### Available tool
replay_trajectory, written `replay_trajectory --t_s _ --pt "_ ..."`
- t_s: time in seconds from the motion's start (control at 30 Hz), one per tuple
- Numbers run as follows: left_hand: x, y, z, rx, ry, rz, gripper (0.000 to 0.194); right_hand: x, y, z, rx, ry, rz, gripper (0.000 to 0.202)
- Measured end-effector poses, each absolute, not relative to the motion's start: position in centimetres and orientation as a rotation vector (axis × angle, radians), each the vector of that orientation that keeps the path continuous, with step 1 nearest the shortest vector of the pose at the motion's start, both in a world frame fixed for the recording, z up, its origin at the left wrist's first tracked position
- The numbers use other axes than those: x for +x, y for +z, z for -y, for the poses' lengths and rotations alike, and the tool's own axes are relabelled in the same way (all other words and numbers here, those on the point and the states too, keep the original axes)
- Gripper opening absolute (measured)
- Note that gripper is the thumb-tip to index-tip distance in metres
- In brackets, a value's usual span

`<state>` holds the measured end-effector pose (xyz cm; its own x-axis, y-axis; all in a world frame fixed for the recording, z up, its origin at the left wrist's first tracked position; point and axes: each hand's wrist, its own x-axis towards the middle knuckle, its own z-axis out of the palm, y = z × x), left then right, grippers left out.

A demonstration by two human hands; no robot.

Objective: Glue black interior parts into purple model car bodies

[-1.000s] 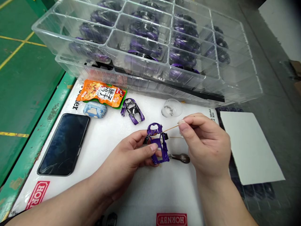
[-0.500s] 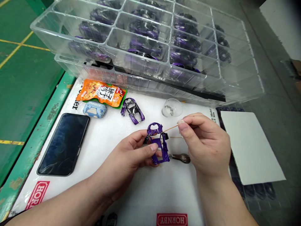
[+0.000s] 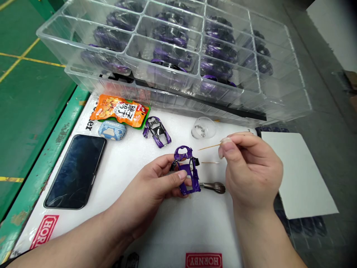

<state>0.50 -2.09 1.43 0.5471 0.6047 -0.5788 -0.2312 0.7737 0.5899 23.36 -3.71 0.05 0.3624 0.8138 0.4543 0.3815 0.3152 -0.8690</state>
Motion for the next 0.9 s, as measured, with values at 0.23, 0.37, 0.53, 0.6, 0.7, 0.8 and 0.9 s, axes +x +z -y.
replay_trajectory --t_s 0.23,0.37,0.53,0.6,0.7,0.8,0.9 --pt "0.5 1.4 2.1 0.476 0.524 -0.858 0.034 24.0 -1.1 2.2 -1.538 0.043 1.297 0.008" --pt "0.5 1.3 2.1 0.506 0.516 -0.869 0.034 23.9 -1.4 1.4 -1.579 -0.008 1.374 0.006" --pt "0.4 1.3 2.2 0.527 0.515 -0.868 0.031 23.7 -1.5 1.1 -1.624 0.006 1.429 0.008" --pt "0.4 1.2 2.3 0.526 0.517 -0.868 0.031 23.8 -1.6 1.1 -1.649 0.011 1.442 0.009" --pt "0.5 1.2 2.2 0.520 0.521 -0.869 0.031 23.9 -1.6 1.1 -1.668 0.020 1.451 0.009" --pt "0.5 1.3 2.2 0.523 0.514 -0.875 0.031 23.9 -1.5 1.1 -1.673 0.033 1.448 0.009" --pt "0.5 1.3 2.2 0.533 0.512 -0.885 0.031 23.8 -1.4 1.2 -1.644 0.047 1.373 0.011"
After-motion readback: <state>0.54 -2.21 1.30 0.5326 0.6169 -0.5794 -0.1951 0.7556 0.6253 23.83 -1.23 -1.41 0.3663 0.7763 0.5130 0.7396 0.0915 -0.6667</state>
